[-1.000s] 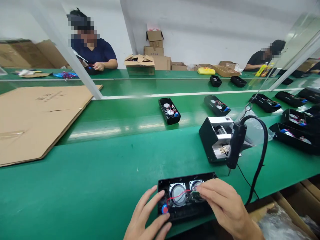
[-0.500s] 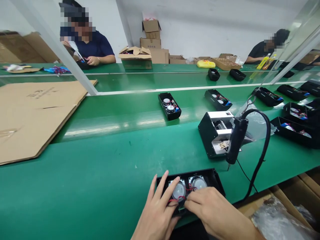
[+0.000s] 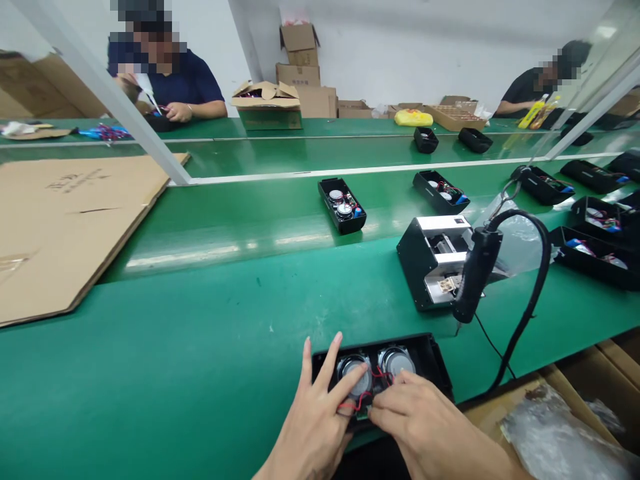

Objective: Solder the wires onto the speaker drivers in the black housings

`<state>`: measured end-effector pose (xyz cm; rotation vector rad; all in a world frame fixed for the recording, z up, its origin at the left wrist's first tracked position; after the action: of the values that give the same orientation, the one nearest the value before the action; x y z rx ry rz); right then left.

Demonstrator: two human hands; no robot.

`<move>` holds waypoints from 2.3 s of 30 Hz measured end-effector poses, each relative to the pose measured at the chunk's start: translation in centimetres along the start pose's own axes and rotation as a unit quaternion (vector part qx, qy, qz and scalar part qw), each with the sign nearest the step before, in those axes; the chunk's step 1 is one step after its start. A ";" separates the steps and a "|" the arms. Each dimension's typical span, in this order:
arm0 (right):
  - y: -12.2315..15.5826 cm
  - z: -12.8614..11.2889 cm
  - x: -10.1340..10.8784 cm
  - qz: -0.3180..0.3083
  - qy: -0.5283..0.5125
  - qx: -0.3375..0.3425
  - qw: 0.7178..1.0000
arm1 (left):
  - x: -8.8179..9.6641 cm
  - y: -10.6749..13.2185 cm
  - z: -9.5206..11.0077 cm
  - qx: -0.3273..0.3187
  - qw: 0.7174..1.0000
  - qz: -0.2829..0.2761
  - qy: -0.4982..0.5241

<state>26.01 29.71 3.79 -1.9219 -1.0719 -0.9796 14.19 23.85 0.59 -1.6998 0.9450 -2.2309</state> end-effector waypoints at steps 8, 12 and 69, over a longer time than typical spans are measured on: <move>-0.7 -0.4 -0.4 -0.004 0.036 -0.012 0.999 | -0.3 -1.6 -1.5 0.011 0.996 -0.064 0.063; -4.0 1.1 0.5 -0.067 0.054 -0.033 0.996 | -0.9 -5.4 -4.6 0.041 0.971 -0.176 0.159; 4.5 17.7 15.3 0.654 -0.292 -0.206 0.667 | -0.9 -1.5 -2.5 0.007 0.998 0.027 0.059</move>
<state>40.36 48.23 8.01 -2.6460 0.5110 0.3142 12.51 26.41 0.33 -1.5319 0.9862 -2.3182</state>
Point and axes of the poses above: each hand's wrist, its own y-axis away from the middle knuckle, its own x-axis out of the back of the hand, z = x × y, the point moved 8 cm from there along -y, towards the middle knuckle, and after that the axes turned 11 degrees about z, right-handed, at the moved point
